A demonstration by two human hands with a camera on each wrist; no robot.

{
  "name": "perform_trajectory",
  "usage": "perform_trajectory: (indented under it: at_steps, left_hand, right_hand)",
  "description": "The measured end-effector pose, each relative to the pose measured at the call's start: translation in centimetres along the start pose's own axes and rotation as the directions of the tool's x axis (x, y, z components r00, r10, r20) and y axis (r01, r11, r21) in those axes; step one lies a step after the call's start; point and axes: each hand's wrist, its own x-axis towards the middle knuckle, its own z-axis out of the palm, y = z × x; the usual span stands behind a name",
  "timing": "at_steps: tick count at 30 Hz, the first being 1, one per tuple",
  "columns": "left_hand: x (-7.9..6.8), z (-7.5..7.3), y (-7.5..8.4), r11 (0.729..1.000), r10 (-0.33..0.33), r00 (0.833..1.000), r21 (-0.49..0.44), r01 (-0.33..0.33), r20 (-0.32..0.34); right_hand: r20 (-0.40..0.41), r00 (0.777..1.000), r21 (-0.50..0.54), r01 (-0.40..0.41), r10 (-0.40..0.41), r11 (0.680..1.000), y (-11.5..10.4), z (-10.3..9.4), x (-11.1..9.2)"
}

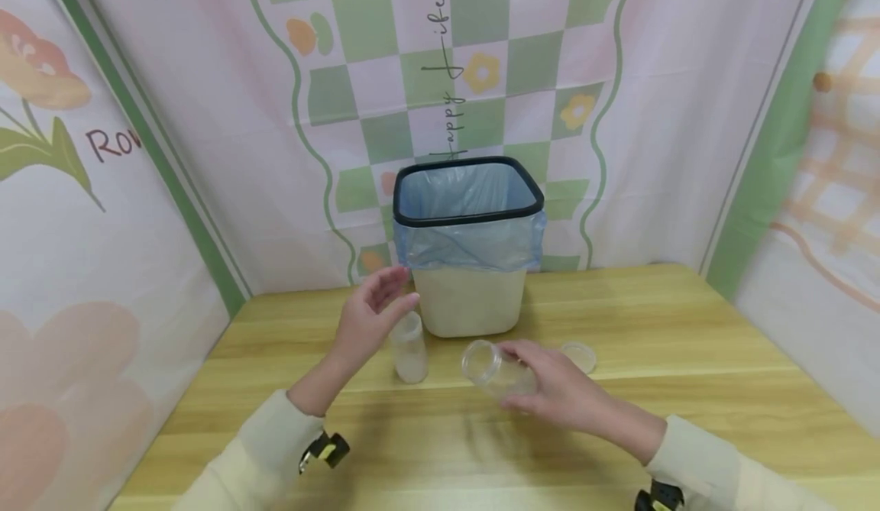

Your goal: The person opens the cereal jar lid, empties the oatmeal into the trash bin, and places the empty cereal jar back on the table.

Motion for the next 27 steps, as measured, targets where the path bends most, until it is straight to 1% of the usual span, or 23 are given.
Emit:
perform_trajectory:
  at_steps: [3, 7, 11, 19, 24, 27]
  left_hand:
    - [1.3, -0.5, 0.4, 1.0, 0.003, 0.999, 0.019, -0.002, -0.039]
    - [2.9, -1.0, 0.8, 0.999, -0.016, 0.997, 0.05, 0.02, -0.082]
    - [4.6, -1.2, 0.8, 0.996, -0.027, 0.992, 0.08, 0.037, -0.121]
    - [7.5, -1.1, 1.3, 0.991, -0.01, 0.987, 0.131, 0.031, -0.16]
    - [9.1, -1.1, 1.6, 0.976, -0.021, 0.983, 0.209, 0.06, -0.183]
    - [10.0, -1.0, 1.6, 0.967, -0.024, 0.981, 0.246, 0.072, -0.195]
  right_hand:
    - [-0.005, 1.0, -0.014, 0.006, -0.006, 1.0, 0.1, -0.3, 0.0]
    - [-0.012, 1.0, -0.027, 0.023, -0.023, 0.999, 0.2, -0.6, 0.0]
    - [-0.016, 0.999, -0.032, 0.034, -0.035, 0.999, 0.1, -0.9, 0.1]
    - [-0.016, 0.999, -0.035, 0.035, -0.036, 0.999, 0.0, -1.4, 0.0]
    - [-0.019, 0.999, -0.043, 0.044, -0.045, 0.998, -0.1, -1.4, -0.1]
    - [-0.023, 0.999, -0.046, 0.031, -0.032, 0.998, -0.1, -1.4, -0.1]
